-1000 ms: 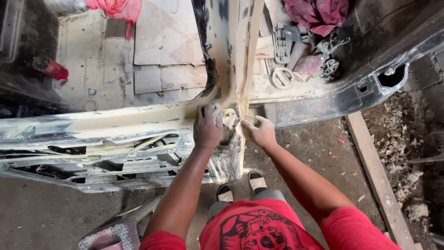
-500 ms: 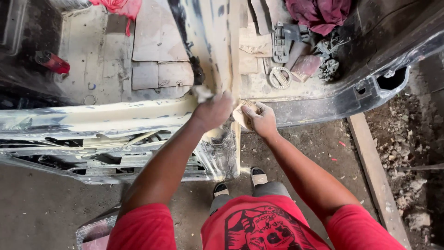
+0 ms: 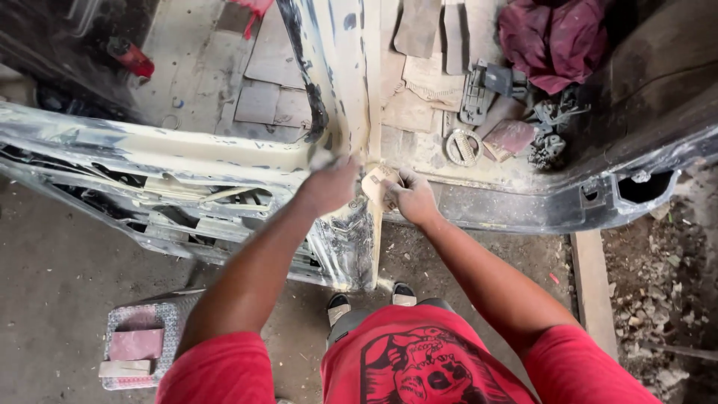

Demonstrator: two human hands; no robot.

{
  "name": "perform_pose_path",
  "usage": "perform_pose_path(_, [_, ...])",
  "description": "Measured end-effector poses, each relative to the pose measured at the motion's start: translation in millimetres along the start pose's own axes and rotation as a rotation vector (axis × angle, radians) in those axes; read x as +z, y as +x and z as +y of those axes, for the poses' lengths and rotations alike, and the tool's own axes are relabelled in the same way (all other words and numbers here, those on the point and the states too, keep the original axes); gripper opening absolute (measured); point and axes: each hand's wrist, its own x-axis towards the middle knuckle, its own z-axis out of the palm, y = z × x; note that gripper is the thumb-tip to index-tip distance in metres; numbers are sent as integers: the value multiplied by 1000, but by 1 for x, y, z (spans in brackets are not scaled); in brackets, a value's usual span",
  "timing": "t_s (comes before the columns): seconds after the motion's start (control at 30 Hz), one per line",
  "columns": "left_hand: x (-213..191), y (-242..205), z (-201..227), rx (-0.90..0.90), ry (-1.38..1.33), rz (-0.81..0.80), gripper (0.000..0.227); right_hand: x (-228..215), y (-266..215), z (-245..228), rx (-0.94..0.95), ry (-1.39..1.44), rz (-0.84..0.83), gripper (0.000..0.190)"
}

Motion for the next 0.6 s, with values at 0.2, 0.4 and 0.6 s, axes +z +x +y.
perform_pose_path(0.2, [-29, -32, 49, -139, -402, -322, 19, -21, 13, 30, 81, 112, -18, 16])
perform_pose_path(0.4, [-3, 6, 107, -1289, -1763, 406, 37, -1, 33, 63, -64, 468, -309, 11])
perform_pose_path(0.6, [-57, 17, 98, -1626, -2549, 186, 51, 12, 12, 24, 12, 386, -332, 15])
